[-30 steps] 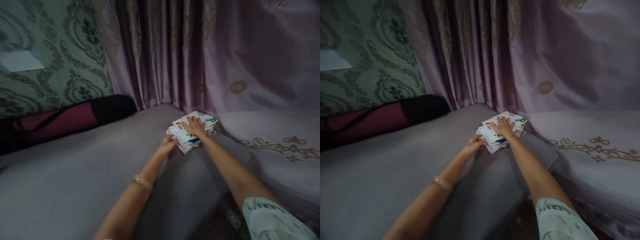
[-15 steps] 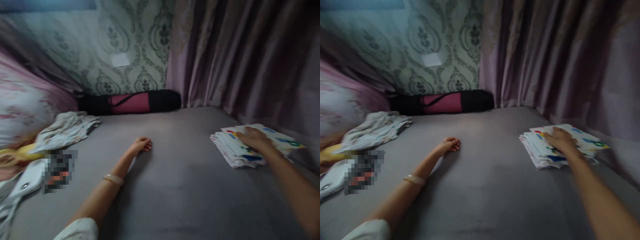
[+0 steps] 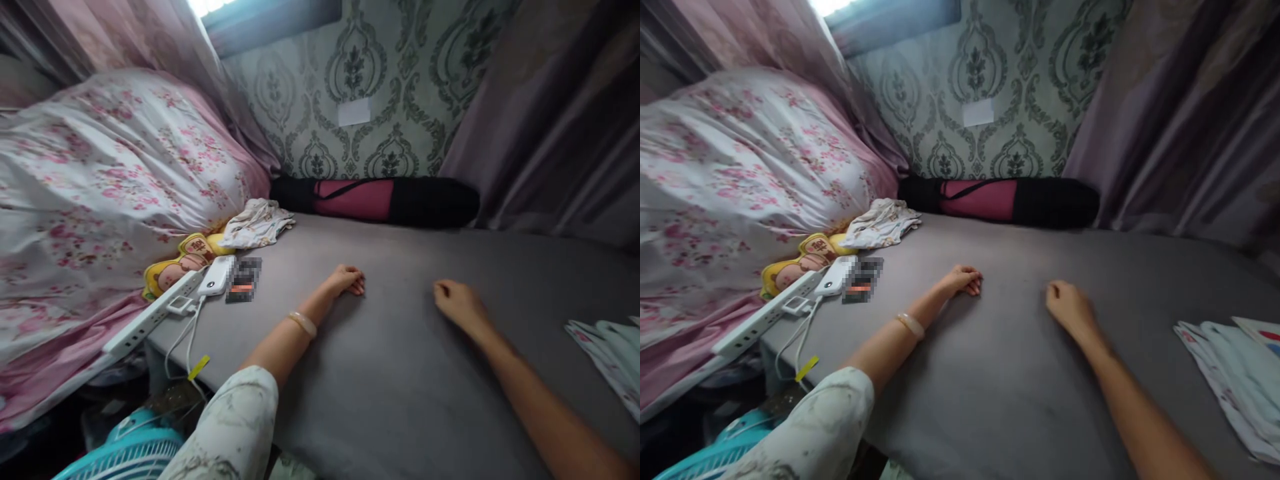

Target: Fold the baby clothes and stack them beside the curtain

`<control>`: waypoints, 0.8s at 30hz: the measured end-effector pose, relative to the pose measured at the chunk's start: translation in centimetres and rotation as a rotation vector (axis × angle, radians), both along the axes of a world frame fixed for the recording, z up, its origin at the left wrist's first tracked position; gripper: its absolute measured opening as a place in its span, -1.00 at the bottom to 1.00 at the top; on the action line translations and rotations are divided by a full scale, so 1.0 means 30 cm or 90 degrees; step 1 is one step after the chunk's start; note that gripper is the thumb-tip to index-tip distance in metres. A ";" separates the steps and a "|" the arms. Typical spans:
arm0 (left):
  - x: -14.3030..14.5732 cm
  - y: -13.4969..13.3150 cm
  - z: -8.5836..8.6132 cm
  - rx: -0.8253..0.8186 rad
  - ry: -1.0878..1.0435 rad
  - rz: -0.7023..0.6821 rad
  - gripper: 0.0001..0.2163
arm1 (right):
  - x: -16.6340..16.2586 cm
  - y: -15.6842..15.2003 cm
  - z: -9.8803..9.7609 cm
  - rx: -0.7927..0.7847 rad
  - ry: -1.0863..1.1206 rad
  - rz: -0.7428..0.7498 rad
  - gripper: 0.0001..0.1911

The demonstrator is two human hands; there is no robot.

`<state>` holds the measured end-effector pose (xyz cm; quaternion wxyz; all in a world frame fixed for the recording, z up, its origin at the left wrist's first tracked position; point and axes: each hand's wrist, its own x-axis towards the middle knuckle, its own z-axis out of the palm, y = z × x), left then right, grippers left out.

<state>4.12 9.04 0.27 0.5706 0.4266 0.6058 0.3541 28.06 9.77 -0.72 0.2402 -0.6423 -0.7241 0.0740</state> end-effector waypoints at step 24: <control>-1.024 -0.121 0.221 0.119 0.571 0.569 -0.71 | -0.296 -0.082 0.004 -0.076 -0.097 0.077 -0.74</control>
